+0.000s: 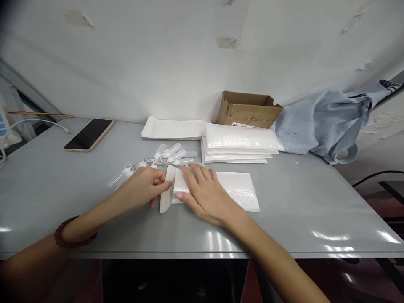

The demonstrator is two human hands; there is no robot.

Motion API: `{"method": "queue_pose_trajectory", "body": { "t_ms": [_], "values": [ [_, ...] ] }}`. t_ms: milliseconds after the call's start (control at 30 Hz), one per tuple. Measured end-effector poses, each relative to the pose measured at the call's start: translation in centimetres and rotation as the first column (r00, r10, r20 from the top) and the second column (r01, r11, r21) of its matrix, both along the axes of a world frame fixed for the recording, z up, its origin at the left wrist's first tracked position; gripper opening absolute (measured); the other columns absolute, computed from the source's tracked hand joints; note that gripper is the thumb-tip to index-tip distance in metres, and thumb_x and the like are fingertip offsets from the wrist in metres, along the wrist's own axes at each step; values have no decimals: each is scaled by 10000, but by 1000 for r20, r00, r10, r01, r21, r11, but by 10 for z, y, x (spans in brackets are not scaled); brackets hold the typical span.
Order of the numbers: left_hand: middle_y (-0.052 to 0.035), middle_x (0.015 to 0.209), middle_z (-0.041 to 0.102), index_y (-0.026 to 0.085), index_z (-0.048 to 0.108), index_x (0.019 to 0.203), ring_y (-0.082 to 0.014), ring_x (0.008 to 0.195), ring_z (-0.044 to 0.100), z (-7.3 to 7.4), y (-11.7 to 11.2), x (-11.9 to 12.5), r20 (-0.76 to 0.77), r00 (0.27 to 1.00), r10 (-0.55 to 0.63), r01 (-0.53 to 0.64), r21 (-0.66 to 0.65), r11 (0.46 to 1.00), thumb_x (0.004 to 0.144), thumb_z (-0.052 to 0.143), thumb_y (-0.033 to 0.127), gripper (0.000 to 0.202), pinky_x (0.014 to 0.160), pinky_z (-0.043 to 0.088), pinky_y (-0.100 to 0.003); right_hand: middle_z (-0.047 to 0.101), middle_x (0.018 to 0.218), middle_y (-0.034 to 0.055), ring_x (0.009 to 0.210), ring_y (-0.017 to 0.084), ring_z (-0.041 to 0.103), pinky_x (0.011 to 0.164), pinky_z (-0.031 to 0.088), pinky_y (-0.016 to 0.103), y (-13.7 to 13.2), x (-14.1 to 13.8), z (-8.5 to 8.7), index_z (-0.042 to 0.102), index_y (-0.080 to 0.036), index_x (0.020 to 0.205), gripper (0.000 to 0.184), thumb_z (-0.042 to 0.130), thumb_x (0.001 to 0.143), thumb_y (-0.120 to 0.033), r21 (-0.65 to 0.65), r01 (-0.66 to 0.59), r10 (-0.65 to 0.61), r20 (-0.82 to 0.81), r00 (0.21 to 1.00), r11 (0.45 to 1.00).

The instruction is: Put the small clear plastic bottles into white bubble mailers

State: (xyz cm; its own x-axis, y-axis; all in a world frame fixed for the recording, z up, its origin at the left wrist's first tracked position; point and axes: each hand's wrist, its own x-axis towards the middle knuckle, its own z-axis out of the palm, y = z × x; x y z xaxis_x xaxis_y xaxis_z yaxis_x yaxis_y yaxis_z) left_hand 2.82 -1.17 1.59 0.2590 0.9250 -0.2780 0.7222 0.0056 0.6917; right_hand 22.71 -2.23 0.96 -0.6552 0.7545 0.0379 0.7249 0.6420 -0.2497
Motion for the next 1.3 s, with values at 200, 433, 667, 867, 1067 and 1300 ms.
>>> {"method": "queue_pose_trajectory", "body": {
  "t_ms": [200,433,667,867,1067,1300],
  "values": [
    [22,367,567,204,352,505,-99,322,493,-9,-4,1,-19,1000,-24,24,12,1000,820,431,240,327,360,359,-189,262,1506,227,1381,371,241,1031,303,587,-5,-12,-18,297,-76,1440,549,237,986,-379,106,35,-54,181,982,994],
    [12,438,593,187,453,563,-106,350,518,-11,-3,4,39,999,-28,28,-6,1000,857,417,296,315,398,402,-203,199,1526,236,1403,408,158,1018,305,615,-10,-17,-33,293,-60,1444,573,279,975,-388,243,39,-90,203,975,969],
    [13,496,536,161,529,596,-112,468,491,-12,-3,7,-139,957,-255,280,211,936,849,409,178,281,497,337,-240,258,1489,279,1386,386,206,1037,324,564,-5,-16,-30,335,47,1384,545,318,943,-272,200,74,-107,158,982,977],
    [-12,594,582,162,535,669,-135,522,500,-15,-5,3,-286,912,-292,362,232,903,864,446,223,222,508,286,-263,404,1379,240,1304,357,310,1026,322,543,-6,-10,-15,442,-27,1314,517,442,852,-260,144,-61,61,6,998,988],
    [-11,582,557,172,481,624,-136,511,473,-18,-4,3,-307,909,-282,369,277,887,862,465,240,248,508,270,-271,530,1212,201,1173,338,418,974,340,536,-11,-7,-6,422,-39,1328,549,487,818,-232,188,-135,127,56,990,973],
    [-17,538,540,171,511,582,-138,495,453,-18,-1,1,-292,917,-271,348,259,901,863,388,196,308,513,287,-284,565,1145,192,1099,312,477,958,358,505,-14,-7,-5,415,-8,1315,545,490,806,-188,206,-206,186,111,976,957]
  ]
}}
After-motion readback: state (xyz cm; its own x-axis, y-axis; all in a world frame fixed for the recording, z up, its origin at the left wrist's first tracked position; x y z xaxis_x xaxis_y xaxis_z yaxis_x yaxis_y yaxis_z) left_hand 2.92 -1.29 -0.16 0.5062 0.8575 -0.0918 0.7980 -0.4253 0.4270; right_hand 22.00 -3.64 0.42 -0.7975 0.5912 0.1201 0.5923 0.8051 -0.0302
